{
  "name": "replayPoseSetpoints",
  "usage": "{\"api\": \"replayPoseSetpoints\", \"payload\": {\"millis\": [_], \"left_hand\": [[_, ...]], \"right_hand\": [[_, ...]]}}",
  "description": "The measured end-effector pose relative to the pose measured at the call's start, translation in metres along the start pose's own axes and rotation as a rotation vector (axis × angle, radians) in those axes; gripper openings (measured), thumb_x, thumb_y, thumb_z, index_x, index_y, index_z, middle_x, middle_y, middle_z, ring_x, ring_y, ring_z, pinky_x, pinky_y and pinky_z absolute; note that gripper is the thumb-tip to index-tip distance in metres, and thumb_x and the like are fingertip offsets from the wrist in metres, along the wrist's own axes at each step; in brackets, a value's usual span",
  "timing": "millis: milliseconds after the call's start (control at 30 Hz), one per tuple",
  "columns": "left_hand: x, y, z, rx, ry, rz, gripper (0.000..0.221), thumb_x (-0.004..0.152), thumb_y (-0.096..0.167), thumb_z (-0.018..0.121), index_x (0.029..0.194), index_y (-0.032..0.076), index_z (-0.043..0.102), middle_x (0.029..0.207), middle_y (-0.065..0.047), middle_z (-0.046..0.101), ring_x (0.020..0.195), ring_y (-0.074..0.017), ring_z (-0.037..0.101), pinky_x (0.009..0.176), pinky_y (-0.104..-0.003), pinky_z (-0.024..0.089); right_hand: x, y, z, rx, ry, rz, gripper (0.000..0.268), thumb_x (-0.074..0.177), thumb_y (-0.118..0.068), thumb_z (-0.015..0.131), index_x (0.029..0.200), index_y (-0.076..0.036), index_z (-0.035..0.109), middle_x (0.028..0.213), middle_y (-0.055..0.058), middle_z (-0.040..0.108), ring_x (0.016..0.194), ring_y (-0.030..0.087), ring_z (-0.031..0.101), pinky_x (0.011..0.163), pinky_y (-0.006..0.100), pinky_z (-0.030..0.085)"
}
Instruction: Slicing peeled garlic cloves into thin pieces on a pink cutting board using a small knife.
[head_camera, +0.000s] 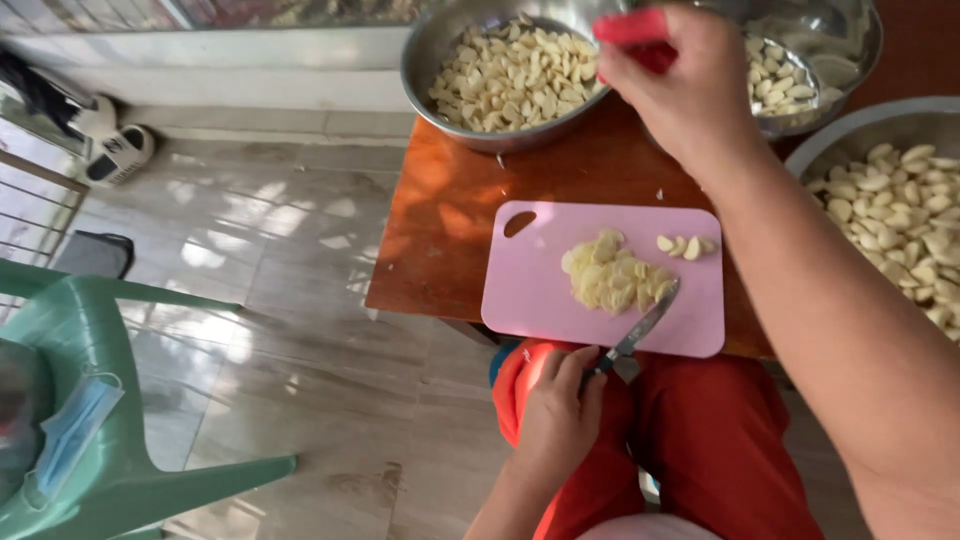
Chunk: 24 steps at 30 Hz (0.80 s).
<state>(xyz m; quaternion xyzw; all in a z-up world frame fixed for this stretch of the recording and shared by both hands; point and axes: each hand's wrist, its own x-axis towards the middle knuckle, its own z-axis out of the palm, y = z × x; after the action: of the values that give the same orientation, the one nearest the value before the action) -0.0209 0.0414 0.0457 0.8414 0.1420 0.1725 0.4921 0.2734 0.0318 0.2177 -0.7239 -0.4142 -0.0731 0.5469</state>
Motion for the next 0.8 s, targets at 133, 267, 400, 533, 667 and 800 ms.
{"api": "replayPoseSetpoints", "payload": {"millis": [133,267,400,533,667,800], "left_hand": [[-0.006,-0.002,0.011,-0.050,-0.016,0.004,0.034,0.104,0.012,0.060,0.135,0.000,0.062,0.119,-0.018,0.062,0.101,-0.0341,0.070,0.091,-0.042,0.060],[-0.005,0.000,0.025,-0.010,0.015,0.078,0.032,0.105,0.011,0.059,0.135,0.000,0.062,0.116,-0.019,0.057,0.096,-0.0388,0.066,0.080,-0.049,0.060],[-0.005,0.006,0.026,0.043,-0.014,0.053,0.034,0.104,0.009,0.058,0.136,-0.002,0.062,0.110,-0.018,0.054,0.086,-0.0379,0.062,0.064,-0.048,0.057],[-0.012,-0.003,0.031,0.066,-0.004,-0.052,0.031,0.104,0.010,0.055,0.133,0.001,0.061,0.113,-0.016,0.053,0.080,-0.0378,0.063,0.058,-0.051,0.056],[-0.016,-0.005,0.025,0.033,-0.022,-0.116,0.028,0.104,0.013,0.053,0.131,0.005,0.058,0.120,-0.017,0.062,0.090,-0.0405,0.067,0.068,-0.054,0.056],[-0.017,-0.003,0.024,0.045,-0.060,-0.173,0.027,0.105,0.015,0.051,0.131,0.011,0.054,0.098,-0.009,0.076,0.075,-0.0368,0.071,0.056,-0.051,0.052]], "right_hand": [[-0.071,-0.005,-0.037,-0.288,-0.230,0.364,0.026,0.102,-0.010,0.074,0.127,-0.008,0.072,0.129,0.010,0.075,0.090,0.016,0.070,0.080,0.028,0.058],[-0.142,0.077,-0.048,-0.554,-0.261,0.177,0.032,0.099,-0.007,0.074,0.131,-0.004,0.078,0.115,0.015,0.075,0.084,0.026,0.061,0.079,0.038,0.049],[-0.170,0.091,-0.041,-1.087,-0.618,0.371,0.052,0.102,-0.015,0.056,0.153,-0.006,0.059,0.132,0.018,0.072,0.109,0.040,0.075,0.085,0.052,0.064],[-0.183,0.115,-0.041,-1.056,-0.556,0.214,0.040,0.102,-0.013,0.058,0.138,-0.008,0.073,0.130,0.014,0.074,0.112,0.042,0.074,0.108,0.051,0.056],[-0.180,0.108,-0.041,-1.074,-0.565,0.226,0.038,0.096,-0.012,0.064,0.133,-0.013,0.074,0.124,0.013,0.076,0.105,0.043,0.074,0.093,0.052,0.061],[-0.181,0.101,-0.043,-1.027,-0.523,0.163,0.025,0.094,-0.017,0.077,0.117,-0.009,0.077,0.112,0.006,0.079,0.093,0.029,0.077,0.082,0.045,0.066]]}}
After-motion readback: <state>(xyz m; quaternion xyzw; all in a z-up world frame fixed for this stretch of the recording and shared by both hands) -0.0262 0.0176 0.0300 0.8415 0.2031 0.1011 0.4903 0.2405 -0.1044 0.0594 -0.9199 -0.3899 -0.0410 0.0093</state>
